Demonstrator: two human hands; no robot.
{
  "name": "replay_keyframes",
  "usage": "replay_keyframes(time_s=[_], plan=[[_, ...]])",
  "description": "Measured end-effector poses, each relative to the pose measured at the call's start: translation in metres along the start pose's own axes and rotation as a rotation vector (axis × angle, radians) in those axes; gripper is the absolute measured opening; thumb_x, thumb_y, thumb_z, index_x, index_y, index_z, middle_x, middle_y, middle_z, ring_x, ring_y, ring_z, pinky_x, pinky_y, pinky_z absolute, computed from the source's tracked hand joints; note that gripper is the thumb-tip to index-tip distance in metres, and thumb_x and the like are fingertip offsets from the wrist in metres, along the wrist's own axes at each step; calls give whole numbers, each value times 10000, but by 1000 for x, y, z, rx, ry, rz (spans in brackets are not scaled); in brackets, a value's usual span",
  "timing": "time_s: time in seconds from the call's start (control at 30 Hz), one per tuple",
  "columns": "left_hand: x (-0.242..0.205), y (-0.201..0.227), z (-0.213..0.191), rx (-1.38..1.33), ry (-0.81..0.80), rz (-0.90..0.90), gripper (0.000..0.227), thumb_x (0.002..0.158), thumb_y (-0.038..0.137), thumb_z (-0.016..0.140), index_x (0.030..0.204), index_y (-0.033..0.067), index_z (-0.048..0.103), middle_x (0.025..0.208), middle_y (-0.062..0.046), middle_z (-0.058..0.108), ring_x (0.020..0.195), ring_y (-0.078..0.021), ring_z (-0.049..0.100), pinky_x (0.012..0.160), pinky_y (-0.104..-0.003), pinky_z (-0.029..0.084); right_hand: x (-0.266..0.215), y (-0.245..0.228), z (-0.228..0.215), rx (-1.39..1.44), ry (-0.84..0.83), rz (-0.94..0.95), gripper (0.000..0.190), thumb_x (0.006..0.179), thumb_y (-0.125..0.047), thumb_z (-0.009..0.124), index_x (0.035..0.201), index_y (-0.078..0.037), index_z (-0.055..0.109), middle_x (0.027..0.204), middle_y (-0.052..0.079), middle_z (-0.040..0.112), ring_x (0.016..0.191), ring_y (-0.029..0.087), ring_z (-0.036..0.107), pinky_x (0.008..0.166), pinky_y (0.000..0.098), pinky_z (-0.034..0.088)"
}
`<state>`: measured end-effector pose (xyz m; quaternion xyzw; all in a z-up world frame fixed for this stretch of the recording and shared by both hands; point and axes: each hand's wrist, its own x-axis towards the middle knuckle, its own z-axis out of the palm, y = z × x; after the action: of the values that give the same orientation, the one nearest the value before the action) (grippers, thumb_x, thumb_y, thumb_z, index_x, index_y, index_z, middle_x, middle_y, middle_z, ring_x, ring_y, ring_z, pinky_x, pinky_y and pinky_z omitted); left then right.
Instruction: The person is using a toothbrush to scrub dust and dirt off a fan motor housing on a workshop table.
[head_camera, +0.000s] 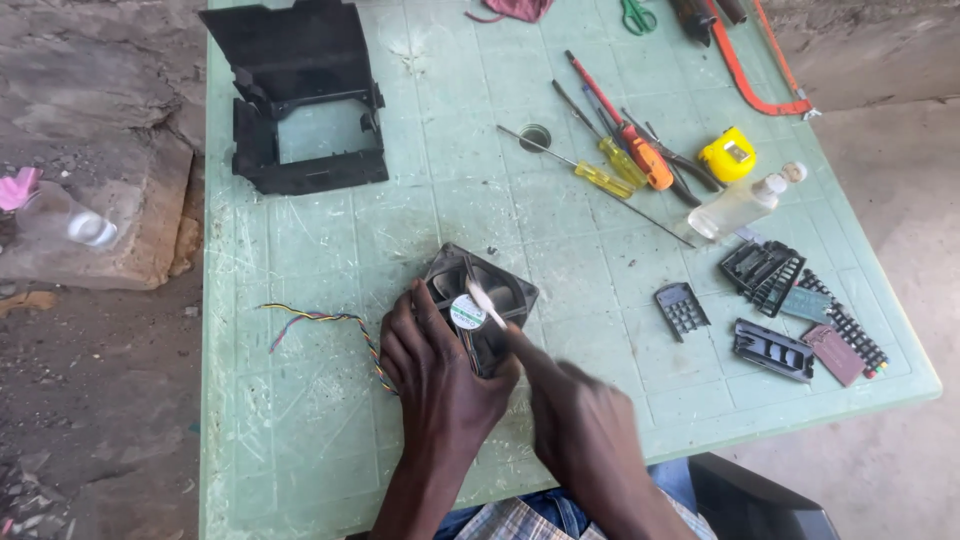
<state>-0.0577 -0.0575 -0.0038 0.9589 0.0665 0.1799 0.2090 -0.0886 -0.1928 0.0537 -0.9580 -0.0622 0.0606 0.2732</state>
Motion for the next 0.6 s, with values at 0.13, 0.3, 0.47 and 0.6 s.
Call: replay_keyframes(time_s=[0.13, 0.3, 0.47, 0.6], plan=[[1, -2, 0, -16, 13, 4, 1186, 661, 643, 778, 1510, -64, 348, 1458, -264, 445, 1304, -458, 444, 1074, -575, 379, -2, 5, 0, -57, -40, 199, 602, 921, -191, 466, 1473, -424, 533, 715, 54, 705, 543, 338, 658, 507, 486, 460], [2, -9, 15, -44, 79, -12, 1292, 481, 583, 812, 1512, -73, 394, 1385, -230, 443, 1297, -450, 433, 1080, -587, 358, 40, 0, -7, -17, 212, -31, 409, 926, -207, 553, 1268, -353, 724, 728, 95, 740, 647, 396, 726, 585, 510, 581], [6, -7, 4, 6, 7, -33, 1258, 589, 648, 841, 1526, -33, 350, 1469, -253, 448, 1309, -447, 439, 1074, -566, 372, 7, 4, -26, 67, 141, -43, 477, 914, -166, 531, 1357, -293, 652, 892, 32, 797, 595, 289, 711, 498, 420, 483], [5, -6, 0, 14, 0, 3, 1183, 642, 620, 822, 1498, -64, 377, 1434, -263, 464, 1281, -455, 459, 1062, -566, 394, 39, 24, 11, -13, 147, -85, 475, 959, -180, 476, 1363, -366, 642, 802, 79, 768, 495, 315, 663, 412, 434, 425]])
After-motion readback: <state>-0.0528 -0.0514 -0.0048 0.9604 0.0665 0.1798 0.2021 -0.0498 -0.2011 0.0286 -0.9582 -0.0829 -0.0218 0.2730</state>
